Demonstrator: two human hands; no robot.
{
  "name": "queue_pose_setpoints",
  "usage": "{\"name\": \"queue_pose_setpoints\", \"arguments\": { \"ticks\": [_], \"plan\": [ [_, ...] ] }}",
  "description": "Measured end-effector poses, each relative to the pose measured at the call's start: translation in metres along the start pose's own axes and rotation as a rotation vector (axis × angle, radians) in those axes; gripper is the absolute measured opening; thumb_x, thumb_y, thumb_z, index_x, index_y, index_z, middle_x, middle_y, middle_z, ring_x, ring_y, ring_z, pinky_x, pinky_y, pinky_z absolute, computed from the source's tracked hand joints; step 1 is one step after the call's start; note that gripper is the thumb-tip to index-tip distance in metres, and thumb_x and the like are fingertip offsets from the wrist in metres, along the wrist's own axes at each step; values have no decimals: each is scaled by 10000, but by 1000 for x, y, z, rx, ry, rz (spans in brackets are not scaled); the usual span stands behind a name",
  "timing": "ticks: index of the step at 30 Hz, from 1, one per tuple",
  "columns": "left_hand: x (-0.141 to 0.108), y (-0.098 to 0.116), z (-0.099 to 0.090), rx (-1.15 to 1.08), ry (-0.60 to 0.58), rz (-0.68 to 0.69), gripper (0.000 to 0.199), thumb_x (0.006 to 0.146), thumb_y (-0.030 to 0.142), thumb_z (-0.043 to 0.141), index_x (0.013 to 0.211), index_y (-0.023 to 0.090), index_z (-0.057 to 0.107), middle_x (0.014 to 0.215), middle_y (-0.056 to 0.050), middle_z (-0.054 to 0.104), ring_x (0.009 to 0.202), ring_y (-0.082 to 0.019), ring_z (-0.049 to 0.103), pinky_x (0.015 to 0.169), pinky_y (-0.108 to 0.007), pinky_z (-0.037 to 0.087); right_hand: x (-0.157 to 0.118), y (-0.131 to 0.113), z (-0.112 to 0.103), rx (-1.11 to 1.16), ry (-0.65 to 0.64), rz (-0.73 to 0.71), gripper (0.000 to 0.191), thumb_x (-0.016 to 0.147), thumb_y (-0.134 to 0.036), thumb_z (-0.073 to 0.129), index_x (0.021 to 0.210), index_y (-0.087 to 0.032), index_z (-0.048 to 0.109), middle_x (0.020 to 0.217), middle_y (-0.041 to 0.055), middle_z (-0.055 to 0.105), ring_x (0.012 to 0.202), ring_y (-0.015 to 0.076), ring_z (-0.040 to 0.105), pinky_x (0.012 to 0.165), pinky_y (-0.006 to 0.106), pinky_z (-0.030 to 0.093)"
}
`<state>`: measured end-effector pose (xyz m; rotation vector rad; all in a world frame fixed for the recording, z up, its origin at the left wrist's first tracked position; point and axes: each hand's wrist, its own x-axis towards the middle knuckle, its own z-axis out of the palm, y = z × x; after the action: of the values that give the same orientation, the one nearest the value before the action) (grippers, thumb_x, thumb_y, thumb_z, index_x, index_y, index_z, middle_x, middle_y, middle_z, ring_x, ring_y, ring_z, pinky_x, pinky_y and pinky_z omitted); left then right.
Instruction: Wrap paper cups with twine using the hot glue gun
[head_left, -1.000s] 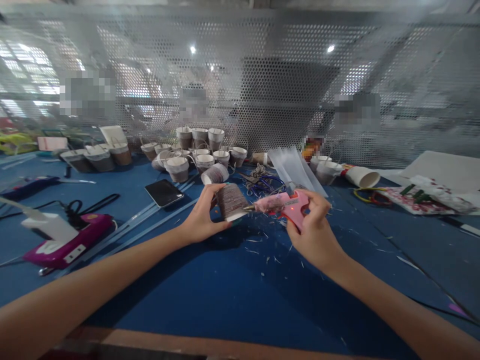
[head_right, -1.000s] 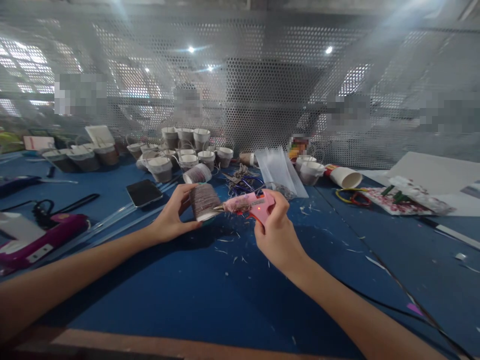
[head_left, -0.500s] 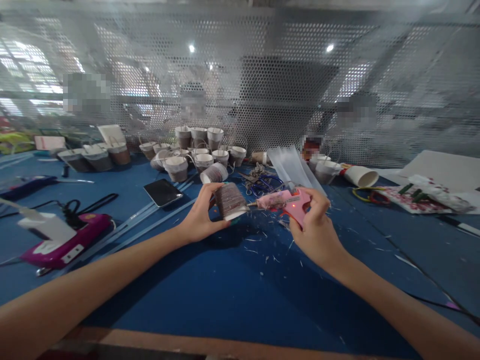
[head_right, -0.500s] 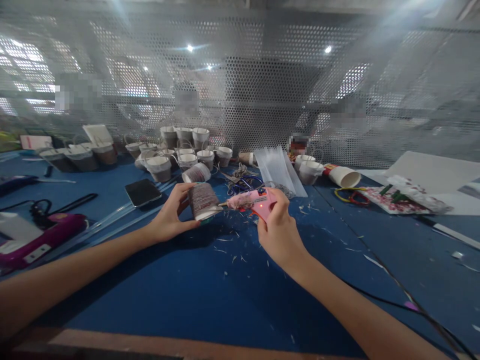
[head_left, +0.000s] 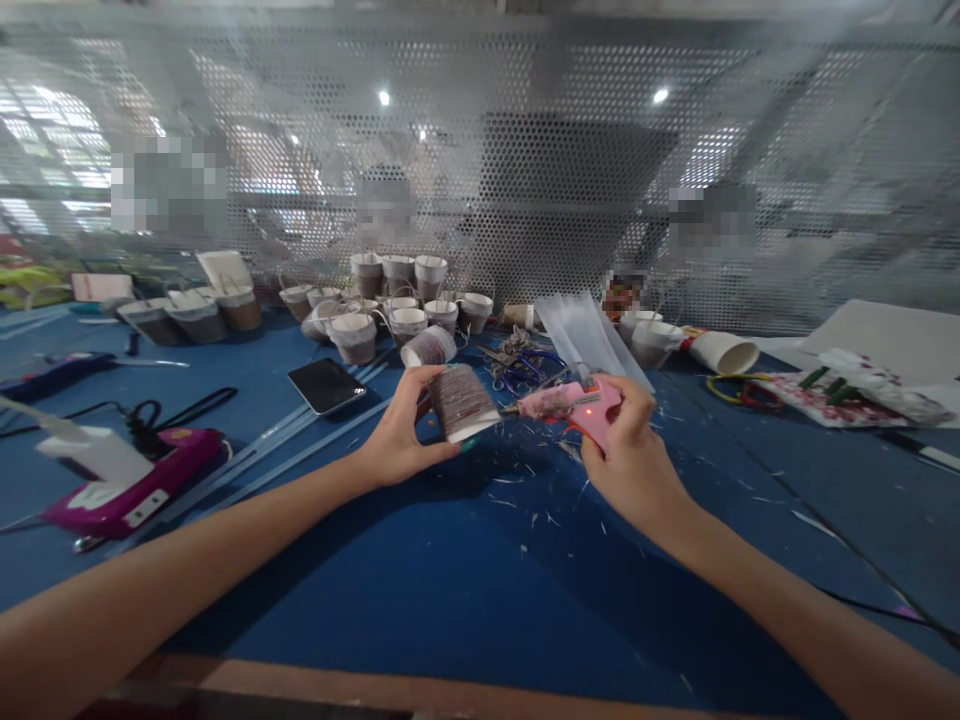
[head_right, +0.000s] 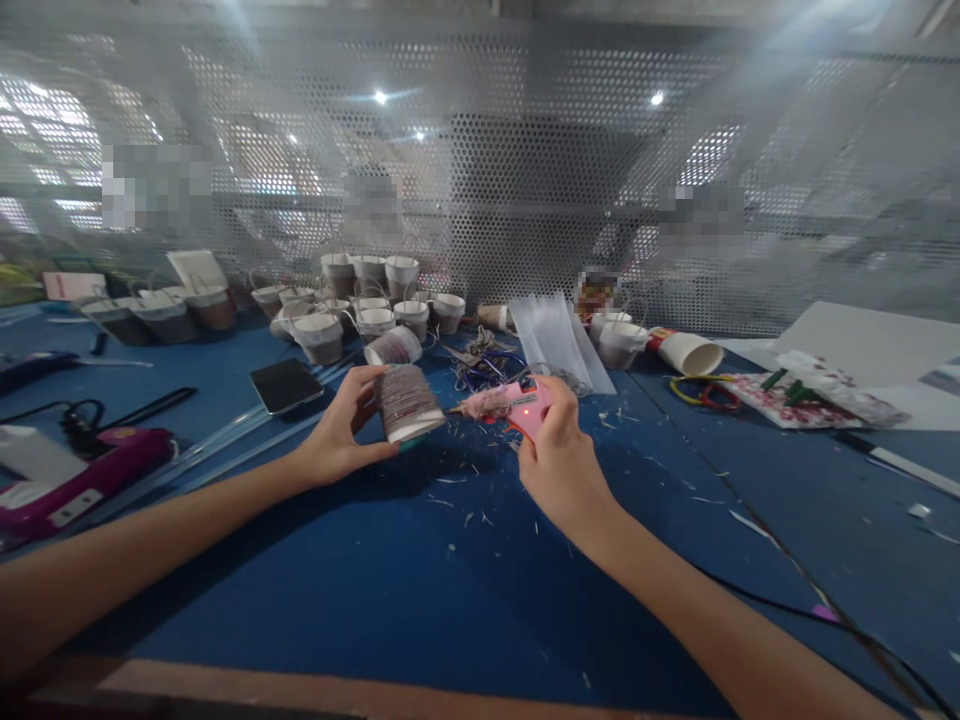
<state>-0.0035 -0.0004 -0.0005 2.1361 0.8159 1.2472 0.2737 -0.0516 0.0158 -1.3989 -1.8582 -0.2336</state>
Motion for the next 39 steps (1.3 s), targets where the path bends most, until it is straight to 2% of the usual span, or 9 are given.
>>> {"name": "queue_pose_setpoints", "arguments": {
  "ticks": [7,12,14,17,21,24,27,33,39],
  "plan": [
    [1,-2,0,7,12,-14,753,665,261,756,1281,244,323,1289,-135,435,1235,-327,475,1046,-561,403,16,49,-13,-128,72,336,590,739,-320,584,1249,-132,356,895,179,596,544,264,598,500,448,456],
    [0,-2,0,29,-4,-20,762,677,281,750,1300,234,313,1322,-150,407,1248,-336,462,1046,-565,398,28,70,-33,-306,-69,747,724,664,-396,673,1254,-56,429,877,309,588,875,565,571,630,681,384],
    [1,-1,0,30,-8,-27,752,685,280,745,1296,225,310,1319,-153,412,1248,-332,462,1051,-567,393,28,57,-37,-368,13,609,686,692,-376,647,1243,-29,432,1077,400,510,1085,646,420,701,727,352],
    [1,-1,1,24,-8,-25,749,686,270,744,1296,227,309,1317,-152,423,1246,-325,468,1056,-565,391,23,26,-36,-233,66,128,534,716,-185,563,1230,-123,432,1245,307,477,1236,538,352,908,708,308],
    [1,-1,1,15,-16,-14,750,669,254,747,1288,239,325,1306,-143,438,1253,-333,463,1063,-580,378,8,-12,-29,397,-267,-229,544,708,-49,455,1201,-275,408,1305,79,520,1227,290,453,999,540,395],
    [1,0,2,-4,-16,-20,759,656,253,755,1280,231,325,1309,-150,432,1258,-338,456,1058,-581,382,-4,-27,-23,560,-534,-252,568,693,-12,431,1184,-297,409,1350,36,478,1223,234,442,1015,515,395],
    [1,3,2,-33,-10,-4,729,664,253,749,1264,226,334,1299,-150,433,1236,-322,476,1034,-555,416,-8,-29,-18,601,-654,-215,586,678,-7,436,1186,-298,405,1378,41,453,1257,233,417,1040,549,351],
    [0,6,3,-115,-29,40,719,674,269,754,1243,233,316,1281,-148,450,1199,-298,512,1017,-503,443,-4,-27,-16,795,-679,-114,530,633,-28,426,1091,-291,384,1397,41,470,1325,231,397,1055,566,301],
    [-1,3,3,-80,-32,35,745,674,271,760,1267,230,310,1292,-157,440,1222,-310,491,1030,-519,430,-5,-30,-19,866,-682,-12,449,636,-75,447,1029,-284,391,1359,69,499,1249,244,453,964,514,397]
  ]
}}
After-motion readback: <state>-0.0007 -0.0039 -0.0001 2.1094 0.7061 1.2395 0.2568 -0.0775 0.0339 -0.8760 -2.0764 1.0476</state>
